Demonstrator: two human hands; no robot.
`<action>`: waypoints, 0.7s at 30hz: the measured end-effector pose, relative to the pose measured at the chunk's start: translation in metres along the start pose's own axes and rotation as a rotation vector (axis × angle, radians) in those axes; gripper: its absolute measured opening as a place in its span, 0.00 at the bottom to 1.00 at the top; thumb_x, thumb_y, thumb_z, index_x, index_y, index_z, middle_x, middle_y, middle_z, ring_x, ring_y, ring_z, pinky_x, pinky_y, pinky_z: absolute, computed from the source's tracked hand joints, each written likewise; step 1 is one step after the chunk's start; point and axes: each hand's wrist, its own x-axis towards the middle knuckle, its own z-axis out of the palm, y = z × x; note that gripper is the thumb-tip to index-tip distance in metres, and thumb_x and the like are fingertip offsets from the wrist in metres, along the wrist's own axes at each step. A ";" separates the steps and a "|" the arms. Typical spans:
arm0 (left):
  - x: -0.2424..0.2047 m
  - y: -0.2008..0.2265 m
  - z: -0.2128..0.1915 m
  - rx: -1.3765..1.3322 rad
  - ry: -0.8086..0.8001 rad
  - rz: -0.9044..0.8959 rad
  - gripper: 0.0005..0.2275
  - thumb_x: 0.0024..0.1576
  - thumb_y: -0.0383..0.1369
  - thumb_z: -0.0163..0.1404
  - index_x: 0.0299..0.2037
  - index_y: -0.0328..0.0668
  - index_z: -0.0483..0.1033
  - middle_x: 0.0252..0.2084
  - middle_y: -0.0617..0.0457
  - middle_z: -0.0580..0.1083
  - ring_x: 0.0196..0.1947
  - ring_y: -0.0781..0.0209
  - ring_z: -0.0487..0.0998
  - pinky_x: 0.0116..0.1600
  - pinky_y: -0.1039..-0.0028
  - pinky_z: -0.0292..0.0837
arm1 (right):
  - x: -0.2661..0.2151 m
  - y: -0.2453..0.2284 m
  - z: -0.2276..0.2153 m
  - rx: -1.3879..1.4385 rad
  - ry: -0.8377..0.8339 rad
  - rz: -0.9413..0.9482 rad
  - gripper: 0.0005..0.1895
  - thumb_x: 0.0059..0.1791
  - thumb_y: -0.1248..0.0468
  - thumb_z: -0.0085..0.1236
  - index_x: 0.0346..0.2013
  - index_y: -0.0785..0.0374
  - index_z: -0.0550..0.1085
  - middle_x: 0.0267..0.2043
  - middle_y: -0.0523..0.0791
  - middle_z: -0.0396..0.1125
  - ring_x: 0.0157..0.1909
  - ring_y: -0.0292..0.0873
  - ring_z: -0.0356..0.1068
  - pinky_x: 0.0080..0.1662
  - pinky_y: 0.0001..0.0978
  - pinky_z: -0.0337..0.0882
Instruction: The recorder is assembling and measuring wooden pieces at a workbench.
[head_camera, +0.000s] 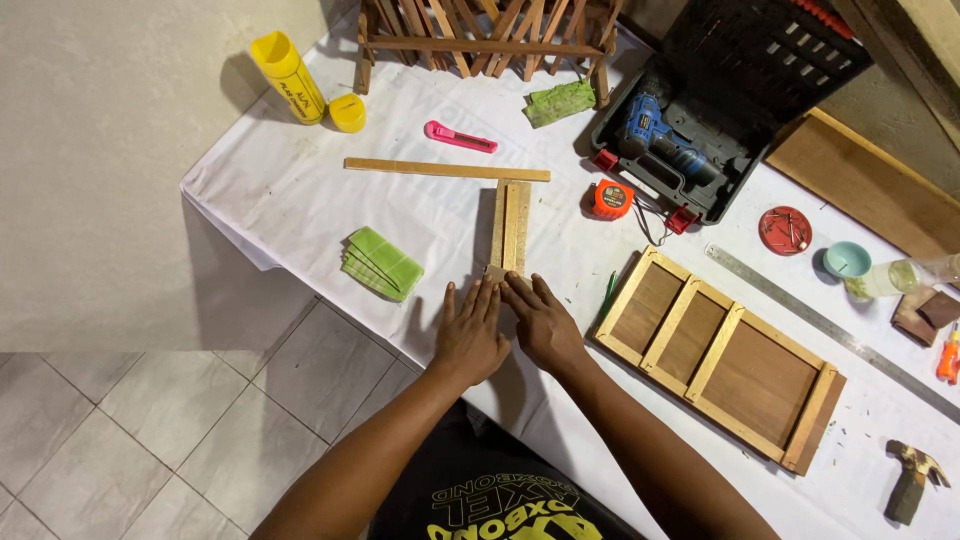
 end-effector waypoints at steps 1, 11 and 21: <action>0.007 -0.002 -0.004 -0.001 -0.001 0.001 0.34 0.62 0.47 0.35 0.74 0.30 0.44 0.79 0.38 0.40 0.79 0.48 0.39 0.74 0.43 0.21 | 0.006 0.004 0.001 0.000 -0.001 0.001 0.39 0.43 0.73 0.49 0.70 0.56 0.62 0.77 0.44 0.51 0.78 0.58 0.45 0.73 0.42 0.49; 0.114 -0.046 -0.047 0.011 -0.033 -0.002 0.36 0.59 0.47 0.37 0.75 0.33 0.44 0.79 0.42 0.41 0.78 0.52 0.42 0.74 0.44 0.20 | 0.112 0.035 -0.025 -0.031 0.010 0.129 0.33 0.51 0.61 0.52 0.72 0.51 0.61 0.78 0.40 0.50 0.77 0.56 0.47 0.71 0.41 0.53; 0.141 -0.057 -0.056 0.055 -0.094 0.007 0.36 0.60 0.49 0.37 0.75 0.36 0.42 0.79 0.45 0.39 0.78 0.52 0.40 0.74 0.43 0.19 | 0.138 0.037 -0.031 -0.108 -0.071 0.191 0.36 0.49 0.62 0.52 0.72 0.50 0.58 0.78 0.38 0.47 0.77 0.55 0.45 0.70 0.42 0.53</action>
